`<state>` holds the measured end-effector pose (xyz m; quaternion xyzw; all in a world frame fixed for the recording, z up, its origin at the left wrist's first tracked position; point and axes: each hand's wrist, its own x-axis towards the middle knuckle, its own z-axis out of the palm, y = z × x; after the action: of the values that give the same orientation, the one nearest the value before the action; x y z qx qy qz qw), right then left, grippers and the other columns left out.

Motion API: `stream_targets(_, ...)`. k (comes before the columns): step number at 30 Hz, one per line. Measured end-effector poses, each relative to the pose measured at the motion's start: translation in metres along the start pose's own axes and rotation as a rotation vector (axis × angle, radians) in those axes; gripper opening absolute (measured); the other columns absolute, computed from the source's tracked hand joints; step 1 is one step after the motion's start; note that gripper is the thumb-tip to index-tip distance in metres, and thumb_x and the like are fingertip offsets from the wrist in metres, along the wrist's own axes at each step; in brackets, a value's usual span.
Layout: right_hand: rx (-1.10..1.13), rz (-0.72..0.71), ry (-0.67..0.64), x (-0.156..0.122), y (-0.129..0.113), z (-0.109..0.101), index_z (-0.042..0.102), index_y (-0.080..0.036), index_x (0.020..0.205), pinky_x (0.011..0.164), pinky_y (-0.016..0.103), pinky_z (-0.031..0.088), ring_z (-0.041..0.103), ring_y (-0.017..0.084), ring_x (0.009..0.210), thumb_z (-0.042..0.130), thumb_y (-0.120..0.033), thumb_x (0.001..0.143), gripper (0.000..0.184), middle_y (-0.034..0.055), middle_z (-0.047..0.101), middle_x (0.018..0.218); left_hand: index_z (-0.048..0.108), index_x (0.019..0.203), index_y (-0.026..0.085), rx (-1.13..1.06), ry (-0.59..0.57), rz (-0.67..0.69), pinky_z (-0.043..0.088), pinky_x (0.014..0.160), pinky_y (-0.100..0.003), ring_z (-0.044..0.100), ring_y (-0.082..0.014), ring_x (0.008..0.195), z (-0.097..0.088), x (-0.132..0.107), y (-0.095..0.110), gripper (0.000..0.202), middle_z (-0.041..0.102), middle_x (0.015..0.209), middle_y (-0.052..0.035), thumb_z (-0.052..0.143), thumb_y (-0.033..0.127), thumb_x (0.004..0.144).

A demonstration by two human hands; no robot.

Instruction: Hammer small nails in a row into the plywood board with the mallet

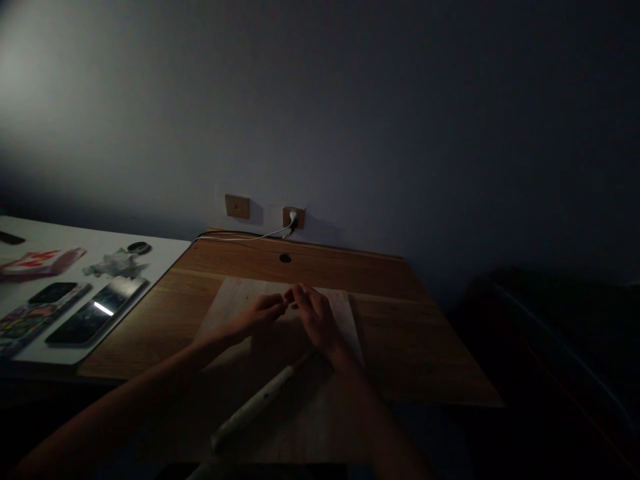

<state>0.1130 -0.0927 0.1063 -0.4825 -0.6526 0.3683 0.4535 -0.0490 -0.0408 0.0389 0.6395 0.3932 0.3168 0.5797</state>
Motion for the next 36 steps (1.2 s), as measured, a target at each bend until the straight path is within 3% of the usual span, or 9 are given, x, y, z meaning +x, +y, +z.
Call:
stream_targets(4,-0.088,0.030,0.037,-0.033,0.009,-0.013,0.066,-0.020,0.092,0.081,0.028,0.047,0.065,0.018,0.087,0.043,-0.049,0.099,0.038,0.0045,0.070,0.091,0.057,0.079,0.017,0.741,-0.040,0.260,0.034,0.057,-0.025,0.047,-0.0115,0.060,-0.002,-0.015,-0.009,0.014,0.055,0.073,-0.0004,0.050,0.023,0.089)
stream_targets(9,-0.202,0.032,0.043,-0.076,0.017,-0.016,0.064,-0.022,0.094,0.082,0.028,0.047,0.063,0.019,0.091,0.048,-0.041,0.098,0.025,0.0037,0.067,0.094,0.058,0.095,0.017,1.125,-0.124,0.499,0.044,0.070,-0.029,0.055,-0.0184,0.081,0.001,-0.026,-0.018,0.014,0.060,0.094,-0.0074,0.044,0.019,0.095)
stream_targets(12,-0.309,0.013,0.094,-0.100,0.021,-0.010,0.064,-0.023,0.099,0.085,0.029,0.048,0.063,0.020,0.096,0.047,-0.037,0.098,0.023,0.0058,0.066,0.101,0.059,0.100,0.017,1.175,-0.124,0.623,0.045,0.082,-0.033,0.054,-0.0205,0.091,0.001,-0.033,-0.018,0.016,0.060,0.100,-0.0087,0.043,0.020,0.097)
stream_targets(15,-0.416,0.049,0.103,-0.120,0.024,-0.002,0.066,-0.022,0.109,0.088,0.031,0.049,0.064,0.021,0.100,0.045,-0.036,0.097,0.027,0.0087,0.066,0.109,0.059,0.111,0.018,1.161,-0.121,0.647,0.042,0.089,-0.036,0.055,-0.0218,0.098,-0.004,-0.043,-0.014,0.019,0.061,0.107,-0.0088,0.048,0.024,0.096)
stream_targets(21,-0.501,0.300,-0.193,-0.128,0.015,0.014,0.054,-0.030,0.142,0.073,0.032,0.048,0.068,0.023,0.078,0.040,-0.053,0.098,0.051,0.0046,0.071,0.079,0.058,0.117,0.021,1.094,-0.115,0.596,0.040,0.093,-0.037,0.055,-0.0229,0.108,-0.024,-0.057,-0.013,0.030,0.060,0.116,-0.0088,0.057,0.020,0.087)
stream_targets(25,-0.423,0.383,-0.199,-0.115,0.009,0.021,0.063,-0.024,0.133,0.077,0.032,0.047,0.070,0.026,0.086,0.038,-0.061,0.095,0.058,0.0085,0.073,0.080,0.058,0.114,0.020,1.089,-0.113,0.526,0.043,0.092,-0.035,0.057,-0.0215,0.105,-0.036,-0.055,-0.010,0.030,0.061,0.115,-0.0078,0.053,0.011,0.086)
stream_targets(28,-0.307,0.427,-0.179,-0.109,0.011,0.024,0.069,-0.022,0.118,0.069,0.030,0.047,0.068,0.023,0.075,0.039,-0.063,0.093,0.056,0.0037,0.067,0.067,0.059,0.111,0.019,1.126,-0.083,0.473,0.044,0.091,-0.034,0.057,-0.0211,0.103,-0.041,-0.050,-0.004,0.028,0.062,0.113,-0.0075,0.052,0.008,0.086)
stream_targets(32,-0.105,0.447,-0.039,-0.119,0.020,0.028,0.066,-0.023,0.097,0.064,0.027,0.048,0.064,0.020,0.072,0.048,-0.063,0.087,0.045,0.0010,0.063,0.073,0.061,0.102,0.019,1.173,-0.086,0.418,0.045,0.087,-0.033,0.059,-0.0208,0.096,-0.043,-0.041,0.003,0.019,0.063,0.108,-0.0077,0.054,0.012,0.087)
stream_targets(36,0.202,0.467,0.135,-0.142,0.030,0.026,0.059,-0.025,0.094,0.061,0.027,0.052,0.064,0.019,0.070,0.063,-0.058,0.079,0.036,-0.0015,0.061,0.073,0.062,0.100,0.020,1.159,-0.099,0.424,0.045,0.082,-0.031,0.060,-0.0199,0.090,-0.044,-0.035,0.002,0.019,0.065,0.099,-0.0060,0.055,0.010,0.085)
